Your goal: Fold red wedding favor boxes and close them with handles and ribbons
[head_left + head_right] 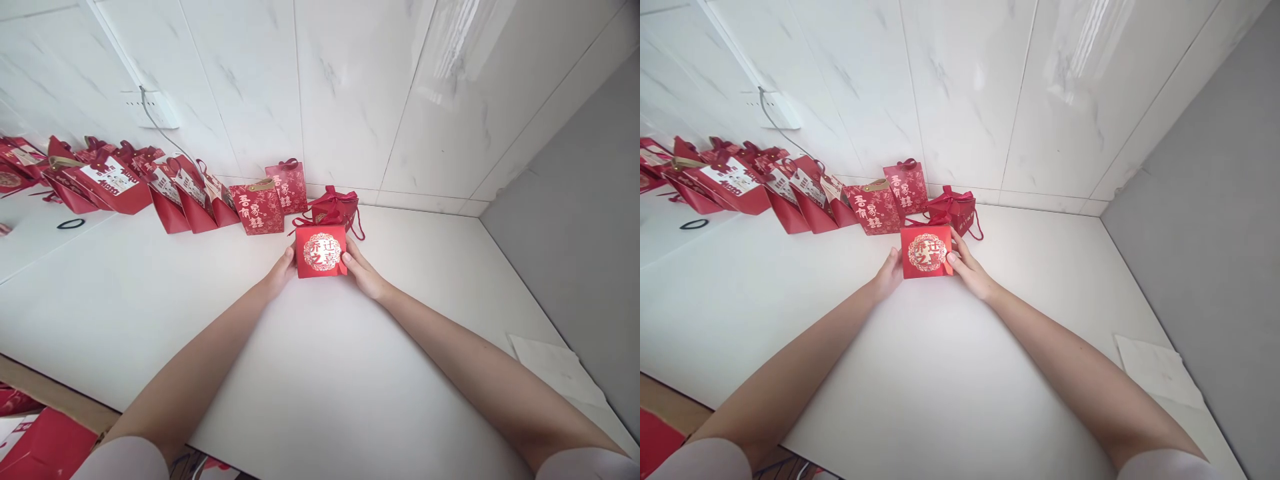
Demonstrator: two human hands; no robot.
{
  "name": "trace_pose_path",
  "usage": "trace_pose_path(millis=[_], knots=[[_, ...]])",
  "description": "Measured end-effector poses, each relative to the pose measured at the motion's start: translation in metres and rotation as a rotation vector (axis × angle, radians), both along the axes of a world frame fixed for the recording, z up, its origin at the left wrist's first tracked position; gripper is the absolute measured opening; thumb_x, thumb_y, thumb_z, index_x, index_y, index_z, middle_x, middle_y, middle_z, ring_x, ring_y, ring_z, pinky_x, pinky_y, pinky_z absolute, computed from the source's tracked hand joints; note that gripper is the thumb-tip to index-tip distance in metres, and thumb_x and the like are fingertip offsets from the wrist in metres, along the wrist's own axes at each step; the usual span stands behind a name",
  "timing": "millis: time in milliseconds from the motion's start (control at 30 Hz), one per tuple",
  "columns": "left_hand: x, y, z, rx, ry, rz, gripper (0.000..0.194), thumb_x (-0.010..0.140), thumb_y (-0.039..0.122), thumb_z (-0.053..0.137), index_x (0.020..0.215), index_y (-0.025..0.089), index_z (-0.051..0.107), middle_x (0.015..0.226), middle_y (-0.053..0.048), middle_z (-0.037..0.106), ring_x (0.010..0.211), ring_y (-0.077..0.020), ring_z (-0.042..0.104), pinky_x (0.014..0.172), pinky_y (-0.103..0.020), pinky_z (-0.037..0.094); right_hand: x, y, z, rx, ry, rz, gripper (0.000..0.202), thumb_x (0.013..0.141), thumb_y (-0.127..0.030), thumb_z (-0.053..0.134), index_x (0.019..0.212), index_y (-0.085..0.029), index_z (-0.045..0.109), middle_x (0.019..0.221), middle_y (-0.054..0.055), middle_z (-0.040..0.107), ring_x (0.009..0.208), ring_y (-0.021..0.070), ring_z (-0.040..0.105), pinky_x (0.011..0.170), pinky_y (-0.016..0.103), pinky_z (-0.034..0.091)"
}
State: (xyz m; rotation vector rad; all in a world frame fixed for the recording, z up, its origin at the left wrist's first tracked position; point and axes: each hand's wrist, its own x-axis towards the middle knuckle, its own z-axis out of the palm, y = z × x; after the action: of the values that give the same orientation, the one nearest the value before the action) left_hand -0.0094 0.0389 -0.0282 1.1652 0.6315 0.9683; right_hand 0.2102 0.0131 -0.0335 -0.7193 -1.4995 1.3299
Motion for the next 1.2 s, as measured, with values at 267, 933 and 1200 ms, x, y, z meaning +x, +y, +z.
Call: trace_pose_path(millis=[267,933,1200], knots=[[-0.002,0.001,0.000,0.084,0.019,-0.017,0.065,0.085,0.055,0.065,0.140,0.023,0.051,0.148,-0.011,0.051,0.138,-0.0359,0.045,0.112,-0.049,0.038,0.001,0.000,-0.005,-0.033,-0.001,-0.015,0.077,0.092,-0.058,0.056,0.156,-0.034,0.020,0.154,0.008,0.041,0.135,0.0267,0.049,0.110,0.047,0.044],[-0.015,0.006,0.016,-0.373,-0.213,-0.061,0.075,0.085,0.071,0.035,0.129,0.015,0.059,0.123,-0.015,0.069,0.124,-0.0331,0.059,0.108,-0.049,0.044,0.002,0.001,-0.004,-0.057,-0.074,-0.034,0.067,0.096,-0.060,0.045,0.155,-0.037,0.022,0.143,0.009,0.051,0.102,0.0223,0.067,0.091,0.043,0.053],[-0.015,0.009,0.019,-0.407,-0.208,0.027,0.069,0.084,0.069,0.034,0.121,0.017,0.061,0.116,-0.013,0.070,0.128,-0.0297,0.055,0.101,-0.045,0.049,0.001,0.000,-0.002,-0.057,-0.102,-0.033,0.070,0.094,-0.059,0.049,0.154,-0.035,0.023,0.138,0.010,0.054,0.100,0.0215,0.068,0.089,0.041,0.053]])
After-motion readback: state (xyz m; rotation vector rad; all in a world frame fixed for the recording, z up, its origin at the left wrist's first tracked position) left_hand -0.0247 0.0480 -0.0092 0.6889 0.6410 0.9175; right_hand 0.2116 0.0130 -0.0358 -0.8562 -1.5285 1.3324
